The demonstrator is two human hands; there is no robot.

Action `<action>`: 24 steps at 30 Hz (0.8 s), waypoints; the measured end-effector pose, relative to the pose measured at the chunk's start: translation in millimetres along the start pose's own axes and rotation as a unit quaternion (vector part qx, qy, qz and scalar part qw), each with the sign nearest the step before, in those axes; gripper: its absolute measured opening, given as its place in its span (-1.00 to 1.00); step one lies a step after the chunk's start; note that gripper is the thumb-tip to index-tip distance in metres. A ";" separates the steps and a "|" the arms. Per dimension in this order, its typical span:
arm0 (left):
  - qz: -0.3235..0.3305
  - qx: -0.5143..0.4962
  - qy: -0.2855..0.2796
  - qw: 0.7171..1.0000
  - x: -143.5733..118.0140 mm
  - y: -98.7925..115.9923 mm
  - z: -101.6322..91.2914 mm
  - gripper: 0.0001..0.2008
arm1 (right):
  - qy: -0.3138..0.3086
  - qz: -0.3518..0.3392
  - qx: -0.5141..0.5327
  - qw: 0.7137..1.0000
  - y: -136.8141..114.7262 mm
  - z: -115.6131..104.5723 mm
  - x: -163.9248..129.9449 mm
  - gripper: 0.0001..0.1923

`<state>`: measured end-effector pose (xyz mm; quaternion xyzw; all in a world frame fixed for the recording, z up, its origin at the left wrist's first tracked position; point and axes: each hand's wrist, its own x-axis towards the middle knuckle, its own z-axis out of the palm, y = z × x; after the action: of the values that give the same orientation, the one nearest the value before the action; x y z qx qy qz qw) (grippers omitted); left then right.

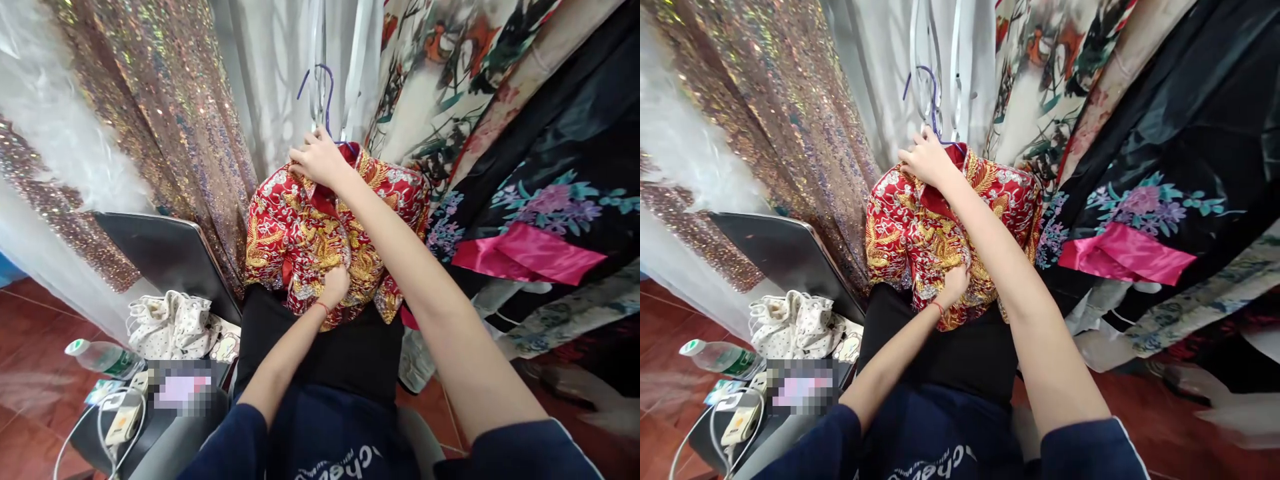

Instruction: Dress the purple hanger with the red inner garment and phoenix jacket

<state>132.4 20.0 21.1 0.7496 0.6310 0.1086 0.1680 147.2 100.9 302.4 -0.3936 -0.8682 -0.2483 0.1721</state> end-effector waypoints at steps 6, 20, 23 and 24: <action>-0.012 0.006 -0.017 1.000 3.2 -63.3 11.7 -0.67 | 0.028 0.024 0.018 0.999 -9.6 15.9 -4.1 -0.58; 0.004 -0.054 0.005 0.999 6.7 -66.9 22.8 -0.73 | 0.151 0.244 0.069 0.956 -60.8 42.2 -48.4 -0.40; -0.003 -0.062 0.010 0.998 4.5 -71.3 25.3 -0.75 | 0.086 0.275 0.154 0.945 -53.3 41.8 -48.6 -0.49; -0.005 -0.065 0.012 0.998 4.0 -72.4 25.7 -0.74 | 0.072 0.277 0.161 0.944 -47.6 37.2 -45.9 -0.52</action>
<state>77.0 31.7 -30.8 0.7328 0.6279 0.1575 0.2094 135.6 67.5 235.3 -0.5669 -0.7385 -0.0749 0.3574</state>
